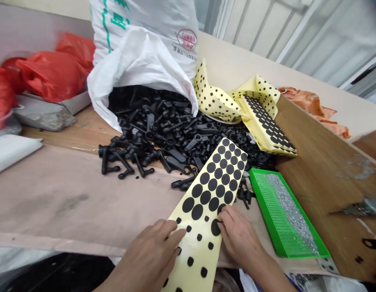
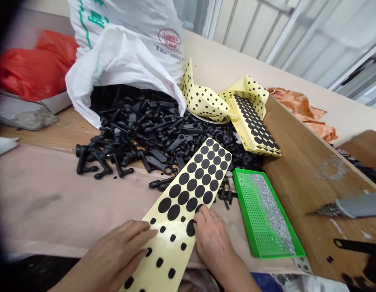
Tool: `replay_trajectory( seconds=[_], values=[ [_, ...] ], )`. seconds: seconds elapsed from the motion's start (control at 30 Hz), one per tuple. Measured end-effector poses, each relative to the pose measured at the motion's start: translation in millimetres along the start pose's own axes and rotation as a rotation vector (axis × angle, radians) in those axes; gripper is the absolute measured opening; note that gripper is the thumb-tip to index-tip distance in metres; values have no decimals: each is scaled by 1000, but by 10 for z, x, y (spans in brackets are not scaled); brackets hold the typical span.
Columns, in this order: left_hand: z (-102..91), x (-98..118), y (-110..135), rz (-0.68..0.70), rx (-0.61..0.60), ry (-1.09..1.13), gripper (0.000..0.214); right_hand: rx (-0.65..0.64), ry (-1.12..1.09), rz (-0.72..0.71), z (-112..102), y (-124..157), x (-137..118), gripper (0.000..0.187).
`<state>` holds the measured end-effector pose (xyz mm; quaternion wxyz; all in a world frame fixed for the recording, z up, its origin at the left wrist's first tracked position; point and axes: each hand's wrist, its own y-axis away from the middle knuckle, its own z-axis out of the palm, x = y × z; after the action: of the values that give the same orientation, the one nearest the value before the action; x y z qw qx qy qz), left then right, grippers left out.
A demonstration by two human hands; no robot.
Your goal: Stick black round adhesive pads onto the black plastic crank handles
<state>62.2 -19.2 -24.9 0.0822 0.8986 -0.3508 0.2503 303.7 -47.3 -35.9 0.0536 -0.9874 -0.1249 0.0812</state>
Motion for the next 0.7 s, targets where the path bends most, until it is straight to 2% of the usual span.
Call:
replay_trajectory(
  seconds=[0.17,0.33,0.47,0.6,0.7],
  values=[
    [36,37,-44,13,-121,-169,43,64,-24,-80,34,70,-10,22],
    [29,67,-87,1,-210,-203,41,74,-11,-66,70,138,-74,23],
    [42,69,-92,-4,-204,-211,39,34,-58,-155,59,214,-130,20],
    [57,61,-86,-8,-180,-204,36,47,-90,-190,22,272,-149,20],
    [64,52,-68,13,-116,-158,38,34,-150,-217,-11,288,-142,21]
  ],
)
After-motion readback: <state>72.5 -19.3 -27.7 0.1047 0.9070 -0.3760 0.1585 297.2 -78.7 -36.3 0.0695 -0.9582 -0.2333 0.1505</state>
